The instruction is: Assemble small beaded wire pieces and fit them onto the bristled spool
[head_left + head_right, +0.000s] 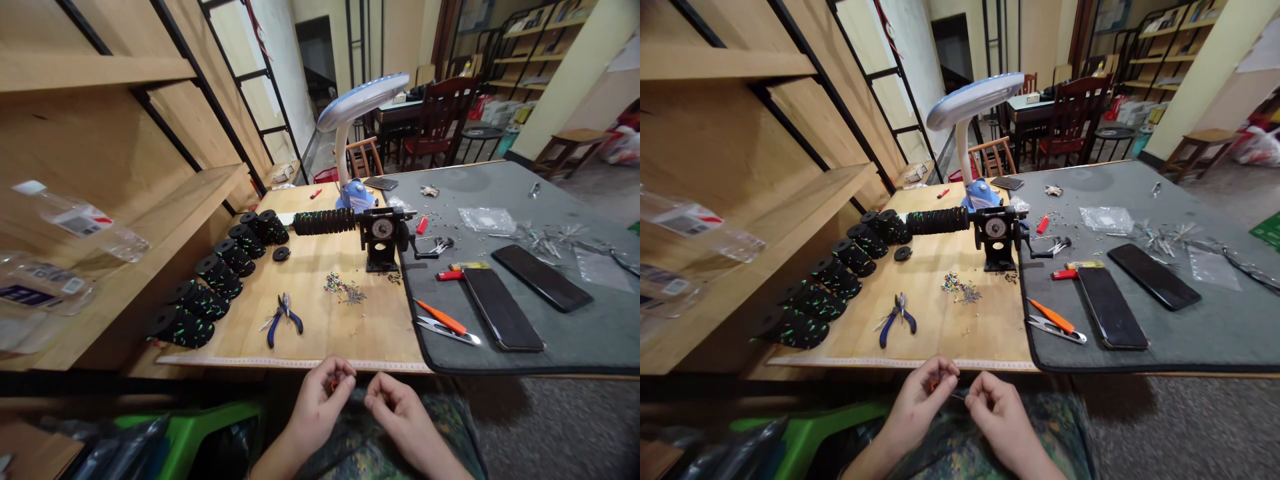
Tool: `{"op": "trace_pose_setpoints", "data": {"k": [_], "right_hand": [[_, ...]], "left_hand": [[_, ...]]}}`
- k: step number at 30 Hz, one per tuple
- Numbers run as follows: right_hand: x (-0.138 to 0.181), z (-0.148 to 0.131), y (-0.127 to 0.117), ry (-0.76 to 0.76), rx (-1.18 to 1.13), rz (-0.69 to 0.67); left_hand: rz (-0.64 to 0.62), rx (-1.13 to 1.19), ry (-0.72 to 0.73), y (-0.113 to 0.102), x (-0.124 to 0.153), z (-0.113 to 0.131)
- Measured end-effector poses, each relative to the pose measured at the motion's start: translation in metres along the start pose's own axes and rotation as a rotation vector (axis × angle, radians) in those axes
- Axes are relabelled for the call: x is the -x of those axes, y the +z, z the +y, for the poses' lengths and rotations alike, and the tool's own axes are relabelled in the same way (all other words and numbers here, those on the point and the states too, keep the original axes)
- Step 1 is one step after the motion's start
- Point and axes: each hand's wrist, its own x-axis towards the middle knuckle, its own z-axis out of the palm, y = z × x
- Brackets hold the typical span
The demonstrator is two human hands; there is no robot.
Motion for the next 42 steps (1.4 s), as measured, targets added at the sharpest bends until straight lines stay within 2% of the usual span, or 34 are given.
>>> {"op": "trace_pose_setpoints", "data": {"k": [5, 8, 10, 13, 16, 19, 23, 27, 32, 37, 42], "right_hand": [[0.002, 0.001, 0.000, -0.031, 0.019, 0.042], [0.002, 0.009, -0.004, -0.029, -0.026, 0.086], [0.002, 0.013, -0.007, -0.015, -0.118, 0.106], [0.001, 0.015, -0.007, 0.012, -0.278, 0.091], [0.001, 0.013, -0.005, 0.008, -0.333, 0.074], [0.002, 0.012, -0.004, -0.022, -0.263, 0.085], [0.005, 0.011, -0.004, -0.096, -0.086, 0.127], [0.005, 0.005, -0.011, -0.099, -0.025, 0.090], [-0.001, -0.013, -0.019, 0.006, -0.142, 0.027], [-0.009, -0.028, -0.014, 0.042, -0.245, -0.081], [-0.013, -0.021, -0.006, -0.033, -0.052, -0.026]], "left_hand": [[0.102, 0.016, 0.002, 0.001, -0.007, 0.001], [0.182, 0.000, 0.002, -0.007, -0.013, -0.002], [0.188, 0.021, -0.011, -0.015, -0.015, -0.005], [0.095, 0.098, -0.087, -0.024, -0.013, -0.008], [-0.047, 0.179, -0.174, -0.022, -0.007, -0.005], [-0.125, 0.289, -0.245, -0.008, -0.003, 0.003], [-0.143, 0.394, -0.307, 0.009, -0.006, 0.008], [-0.086, 0.258, -0.196, 0.010, -0.010, 0.008], [-0.061, 0.041, -0.038, 0.002, -0.008, 0.012], [-0.026, -0.161, 0.103, 0.003, -0.005, 0.016], [-0.003, -0.178, 0.102, 0.002, -0.007, 0.014]]}}
